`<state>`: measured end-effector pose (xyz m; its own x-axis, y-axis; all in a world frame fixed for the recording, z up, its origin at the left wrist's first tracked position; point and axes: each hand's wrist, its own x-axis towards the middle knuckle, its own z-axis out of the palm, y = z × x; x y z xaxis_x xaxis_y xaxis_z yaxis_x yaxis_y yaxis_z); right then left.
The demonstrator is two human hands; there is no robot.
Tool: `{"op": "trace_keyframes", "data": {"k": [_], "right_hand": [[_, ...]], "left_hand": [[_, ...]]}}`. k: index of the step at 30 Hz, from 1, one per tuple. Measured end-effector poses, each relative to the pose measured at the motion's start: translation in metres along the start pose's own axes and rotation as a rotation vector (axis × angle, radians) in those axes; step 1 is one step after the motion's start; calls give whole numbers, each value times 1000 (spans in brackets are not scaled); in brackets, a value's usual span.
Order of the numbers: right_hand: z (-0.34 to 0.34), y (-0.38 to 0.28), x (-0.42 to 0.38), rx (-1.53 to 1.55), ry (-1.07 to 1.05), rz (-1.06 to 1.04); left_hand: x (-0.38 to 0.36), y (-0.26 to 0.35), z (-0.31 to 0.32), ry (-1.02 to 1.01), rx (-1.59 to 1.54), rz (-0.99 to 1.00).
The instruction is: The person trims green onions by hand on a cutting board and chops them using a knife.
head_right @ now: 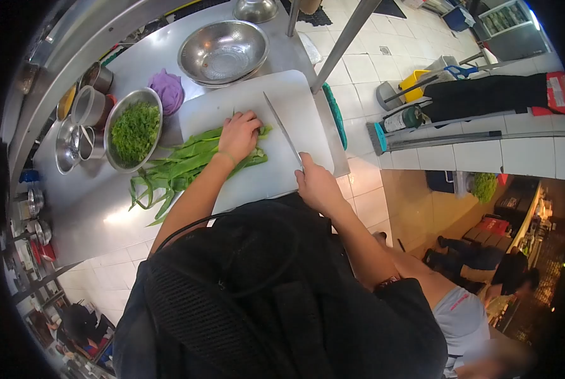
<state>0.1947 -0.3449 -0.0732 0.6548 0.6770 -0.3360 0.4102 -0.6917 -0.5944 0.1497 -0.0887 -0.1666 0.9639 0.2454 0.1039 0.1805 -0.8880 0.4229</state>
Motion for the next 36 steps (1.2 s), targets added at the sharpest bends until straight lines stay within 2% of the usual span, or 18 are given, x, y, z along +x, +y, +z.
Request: {"op": "trace_keyframes", "data": {"k": [4,7,10,16,18,22,24,27,30,33,36], "right_hand": [[3,1,-9,-53,-15,33],[12,12,-13,-96,3,-15],[12,8,-21,-77,31,-10],[11,-2,-21,-79,52,0],[1,-14,-28,-62,-15,78],[2,-13,-31,-136,-77,47],[12,0,-29,-181,-64,-7],[28,13,-11,-166,-92,34],[13,3,-1,-153,-32,-31],[-5,-20,-9,-143,-72,-10],[18,-4,-9,-111,-102,-5]], "left_hand": [[0,4,-3,36,-67,-28],[6,4,-2,2,-22,-60],[3,6,-1,52,-4,-65],[1,3,2,9,62,13],[1,4,5,87,117,78],[1,7,3,94,145,96],[0,9,1,43,143,51],[2,10,0,-47,167,-16],[0,6,4,45,150,23],[0,7,3,47,133,8],[1,6,4,-1,138,-22]]}}
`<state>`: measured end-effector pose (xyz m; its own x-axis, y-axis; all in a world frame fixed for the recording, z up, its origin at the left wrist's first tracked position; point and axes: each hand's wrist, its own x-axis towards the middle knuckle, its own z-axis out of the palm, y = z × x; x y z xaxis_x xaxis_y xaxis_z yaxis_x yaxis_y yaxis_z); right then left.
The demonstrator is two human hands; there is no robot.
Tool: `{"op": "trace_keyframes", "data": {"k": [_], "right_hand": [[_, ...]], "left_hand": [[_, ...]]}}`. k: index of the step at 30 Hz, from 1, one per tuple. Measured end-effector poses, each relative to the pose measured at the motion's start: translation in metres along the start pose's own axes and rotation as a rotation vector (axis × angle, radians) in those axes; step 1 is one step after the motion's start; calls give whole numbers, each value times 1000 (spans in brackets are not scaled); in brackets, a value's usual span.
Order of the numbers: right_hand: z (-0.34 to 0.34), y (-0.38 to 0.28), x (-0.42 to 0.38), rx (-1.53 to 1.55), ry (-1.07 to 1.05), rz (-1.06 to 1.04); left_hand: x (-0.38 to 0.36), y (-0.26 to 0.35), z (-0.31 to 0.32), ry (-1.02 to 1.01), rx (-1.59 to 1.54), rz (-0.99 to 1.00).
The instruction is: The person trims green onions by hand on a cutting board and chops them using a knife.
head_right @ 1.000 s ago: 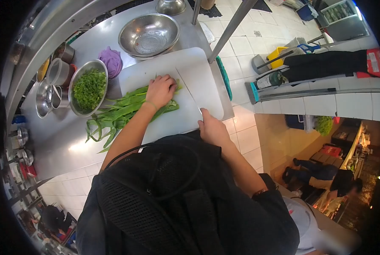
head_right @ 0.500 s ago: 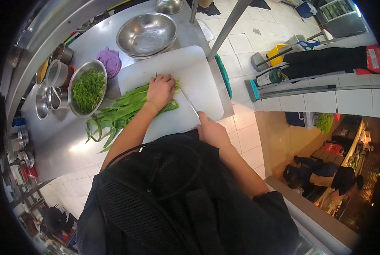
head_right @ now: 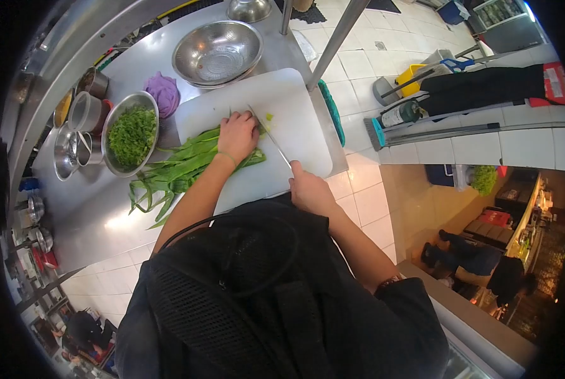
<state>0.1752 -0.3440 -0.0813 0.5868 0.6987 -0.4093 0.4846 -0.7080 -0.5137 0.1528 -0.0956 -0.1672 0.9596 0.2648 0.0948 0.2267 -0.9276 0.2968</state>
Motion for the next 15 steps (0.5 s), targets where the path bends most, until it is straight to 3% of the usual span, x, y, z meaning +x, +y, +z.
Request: {"op": "trace_keyframes", "data": {"k": [6,9,12,15], "right_hand": [[-22,-13,7,8,39,-9],[1,-1,5,43,-49,32],[9,10,22,42,18,-18],[-23,-19,14,86,-7,-6]], "left_hand": [[-1,0,0,-8,1,-37],[-2,-2,2,79,-31,-17],[-1,-4,6,68,-60,-34],[-1,-3,0,10,-31,-43]]}}
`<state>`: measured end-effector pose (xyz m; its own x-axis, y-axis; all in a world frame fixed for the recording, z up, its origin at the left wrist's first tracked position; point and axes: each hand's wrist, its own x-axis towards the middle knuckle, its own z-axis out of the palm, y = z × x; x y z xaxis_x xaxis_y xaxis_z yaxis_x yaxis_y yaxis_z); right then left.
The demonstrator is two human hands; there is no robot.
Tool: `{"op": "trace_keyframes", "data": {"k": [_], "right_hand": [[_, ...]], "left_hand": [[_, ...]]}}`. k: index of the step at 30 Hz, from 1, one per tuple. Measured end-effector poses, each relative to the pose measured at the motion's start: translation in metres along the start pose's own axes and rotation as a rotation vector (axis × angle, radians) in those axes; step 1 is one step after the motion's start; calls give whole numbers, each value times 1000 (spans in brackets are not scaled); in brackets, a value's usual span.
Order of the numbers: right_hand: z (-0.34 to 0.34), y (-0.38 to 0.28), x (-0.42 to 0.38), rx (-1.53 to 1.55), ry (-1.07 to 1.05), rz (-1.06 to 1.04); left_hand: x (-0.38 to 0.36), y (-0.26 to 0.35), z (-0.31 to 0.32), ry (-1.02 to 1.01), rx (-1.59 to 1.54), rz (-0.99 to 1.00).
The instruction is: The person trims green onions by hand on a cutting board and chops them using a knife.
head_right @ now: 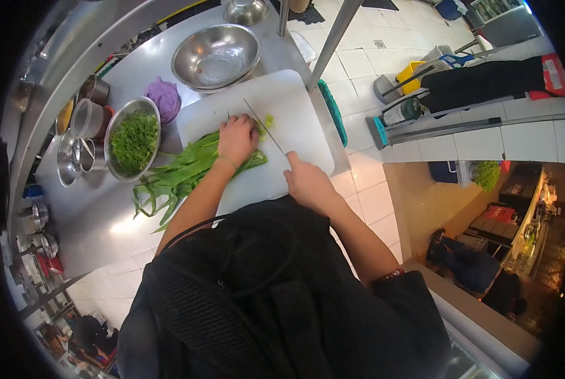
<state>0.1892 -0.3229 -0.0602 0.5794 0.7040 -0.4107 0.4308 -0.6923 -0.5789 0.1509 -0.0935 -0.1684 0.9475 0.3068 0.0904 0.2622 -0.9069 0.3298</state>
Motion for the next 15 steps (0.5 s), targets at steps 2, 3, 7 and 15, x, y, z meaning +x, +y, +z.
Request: {"op": "trace_keyframes", "data": {"k": [2,3,7,15], "right_hand": [[25,16,1,8,9,9],[39,27,2,10,5,25],[52,34,24,39,146,-85],[-7,2,-8,-13,188,-5]], "left_hand": [[1,-1,0,23,-11,2],[0,0,2,40,-33,-6],[-7,0,6,45,-43,-7],[-1,7,-26,-28,-9,-42]]}}
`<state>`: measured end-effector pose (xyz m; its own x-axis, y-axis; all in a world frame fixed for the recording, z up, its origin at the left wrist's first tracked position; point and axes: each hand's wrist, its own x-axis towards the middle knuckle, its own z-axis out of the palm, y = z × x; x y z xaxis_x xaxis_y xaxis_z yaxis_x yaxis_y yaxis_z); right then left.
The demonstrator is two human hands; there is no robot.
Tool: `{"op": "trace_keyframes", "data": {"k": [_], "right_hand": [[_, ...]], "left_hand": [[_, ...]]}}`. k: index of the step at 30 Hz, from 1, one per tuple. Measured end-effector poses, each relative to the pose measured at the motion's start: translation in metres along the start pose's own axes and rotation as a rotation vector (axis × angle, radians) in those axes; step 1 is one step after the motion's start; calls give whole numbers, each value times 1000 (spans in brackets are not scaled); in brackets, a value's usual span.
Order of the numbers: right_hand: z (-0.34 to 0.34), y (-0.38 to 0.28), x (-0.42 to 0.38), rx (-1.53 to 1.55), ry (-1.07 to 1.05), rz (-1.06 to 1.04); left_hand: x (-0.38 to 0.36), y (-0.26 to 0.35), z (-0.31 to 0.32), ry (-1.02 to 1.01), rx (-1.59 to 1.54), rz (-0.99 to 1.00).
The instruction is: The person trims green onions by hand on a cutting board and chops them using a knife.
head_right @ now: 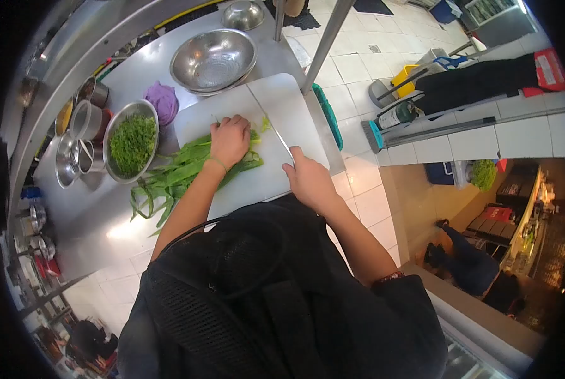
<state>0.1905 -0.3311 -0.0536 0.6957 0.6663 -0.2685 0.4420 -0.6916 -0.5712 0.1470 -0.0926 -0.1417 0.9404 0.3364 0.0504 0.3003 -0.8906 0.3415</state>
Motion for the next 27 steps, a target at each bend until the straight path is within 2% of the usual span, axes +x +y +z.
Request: {"op": "trace_keyframes", "data": {"k": [5,11,15,17,20,27], "right_hand": [[12,14,-15,-10,-54,7],[40,47,8,-35,-97,6],[15,22,9,-64,-90,-11],[9,10,-5,-65,-101,-9],[25,27,-5,-85,-135,2],[13,7,-4,-57,-176,-13]], "left_hand": [[-13,-3,13,84,18,-15],[-18,-4,22,142,52,-12],[-15,-8,27,119,18,-42],[-16,-2,10,93,69,-31],[-13,1,-1,68,138,-21],[-22,-8,23,102,58,-59]]}}
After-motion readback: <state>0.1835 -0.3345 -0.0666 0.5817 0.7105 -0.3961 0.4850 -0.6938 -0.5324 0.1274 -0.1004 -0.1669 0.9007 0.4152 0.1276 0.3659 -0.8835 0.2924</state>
